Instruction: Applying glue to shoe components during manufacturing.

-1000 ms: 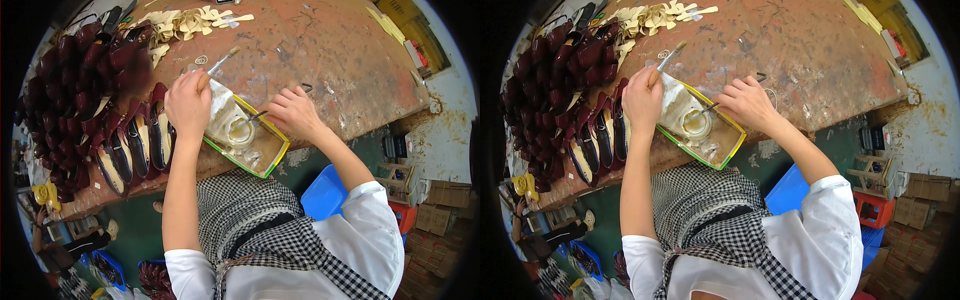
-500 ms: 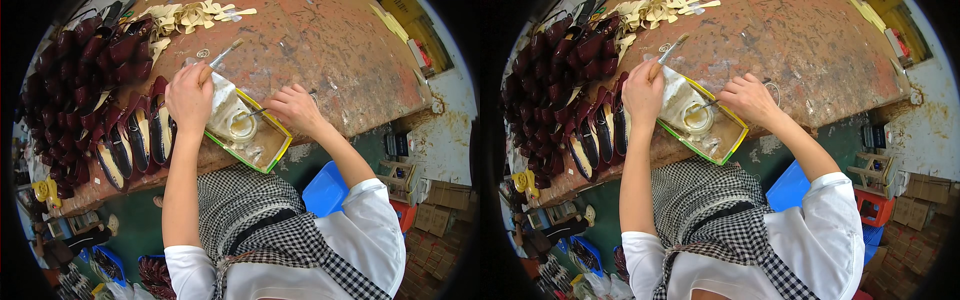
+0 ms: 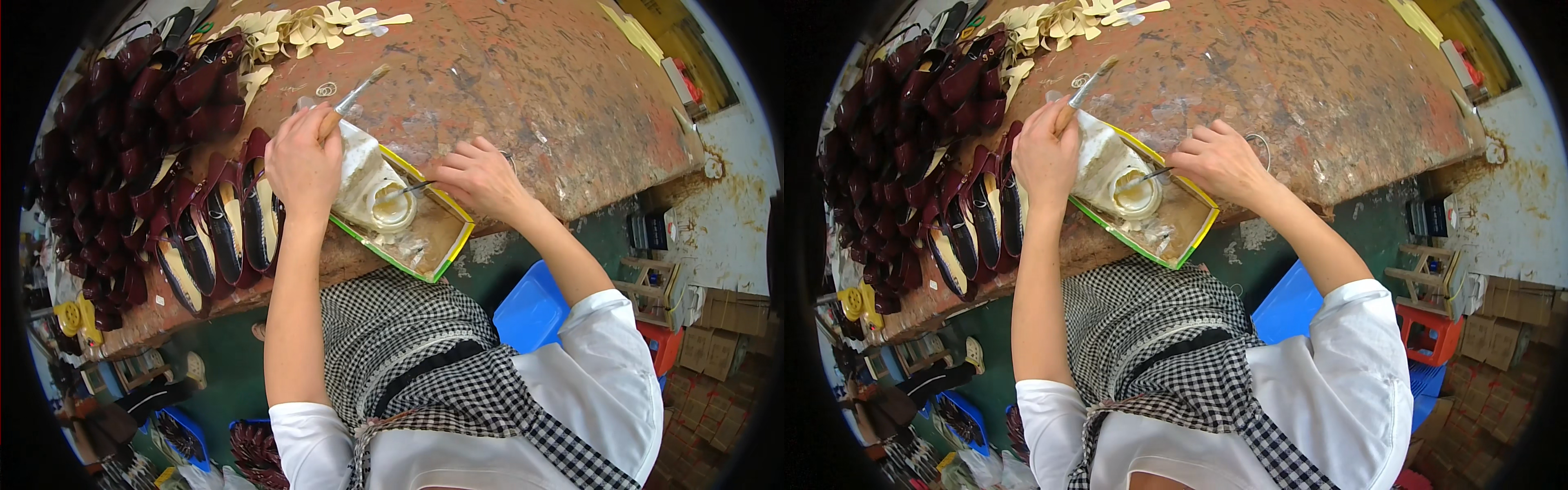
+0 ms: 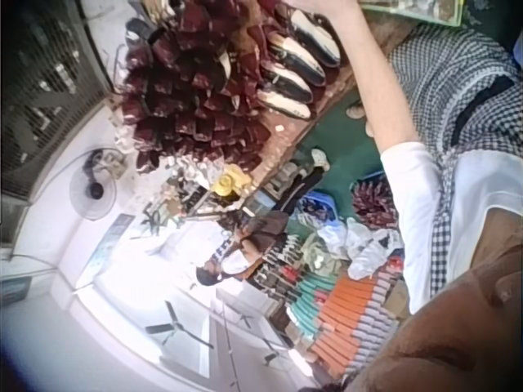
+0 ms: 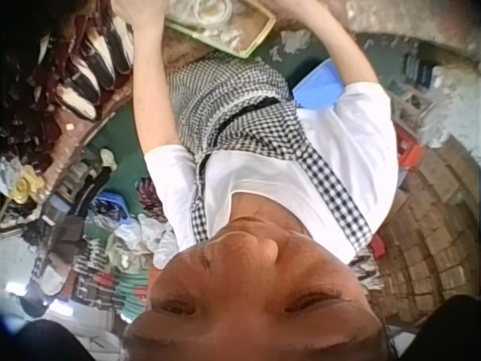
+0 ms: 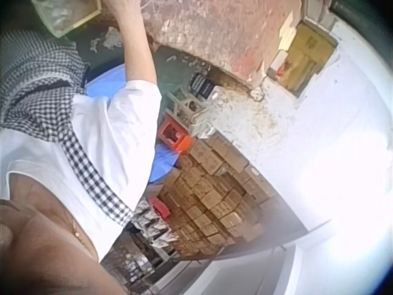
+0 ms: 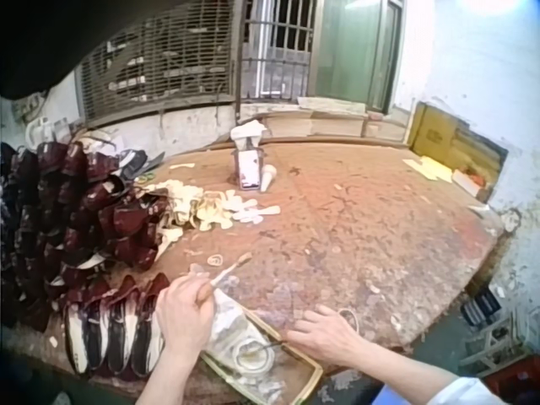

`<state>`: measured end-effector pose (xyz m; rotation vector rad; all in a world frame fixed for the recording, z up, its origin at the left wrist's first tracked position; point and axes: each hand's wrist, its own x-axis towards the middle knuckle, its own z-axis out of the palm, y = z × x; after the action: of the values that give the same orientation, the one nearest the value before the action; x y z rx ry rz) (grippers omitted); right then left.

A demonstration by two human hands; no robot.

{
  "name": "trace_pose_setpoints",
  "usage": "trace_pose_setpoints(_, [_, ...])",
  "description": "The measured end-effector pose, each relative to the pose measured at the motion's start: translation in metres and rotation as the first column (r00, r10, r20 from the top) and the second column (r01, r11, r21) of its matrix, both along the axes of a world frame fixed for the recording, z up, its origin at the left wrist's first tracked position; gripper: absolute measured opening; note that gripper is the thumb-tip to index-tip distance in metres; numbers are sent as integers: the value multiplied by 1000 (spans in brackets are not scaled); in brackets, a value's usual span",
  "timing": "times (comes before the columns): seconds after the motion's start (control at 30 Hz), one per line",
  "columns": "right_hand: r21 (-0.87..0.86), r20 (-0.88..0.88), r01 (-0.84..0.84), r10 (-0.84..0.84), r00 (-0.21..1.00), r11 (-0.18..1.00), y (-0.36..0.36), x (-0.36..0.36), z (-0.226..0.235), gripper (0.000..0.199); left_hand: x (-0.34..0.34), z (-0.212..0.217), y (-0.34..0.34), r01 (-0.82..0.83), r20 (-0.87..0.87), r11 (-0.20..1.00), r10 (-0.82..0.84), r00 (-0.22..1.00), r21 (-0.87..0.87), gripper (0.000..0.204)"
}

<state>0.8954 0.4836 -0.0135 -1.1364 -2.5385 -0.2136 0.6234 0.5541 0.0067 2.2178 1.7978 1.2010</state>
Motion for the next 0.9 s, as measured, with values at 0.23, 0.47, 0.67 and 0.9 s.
trace_pose_setpoints(0.23, [24,83,53,-55,995,998,-5,1,0,24,-3,-2,2,0,-9,1000,0,1000,15,26])
trace_pose_setpoints(0.47, [-56,-67,64,-68,995,996,-3,-5,-20,12,-2,-1,2,-11,-54,998,14,998,59,27])
trace_pose_setpoints(0.67, [-28,-66,40,-42,997,999,3,-4,-21,10,-2,0,2,-17,-43,998,20,999,52,26])
trace_pose_setpoints(0.9, [70,-17,112,-111,994,991,3,-12,-14,10,0,0,2,-11,9,1000,11,1000,11,25])
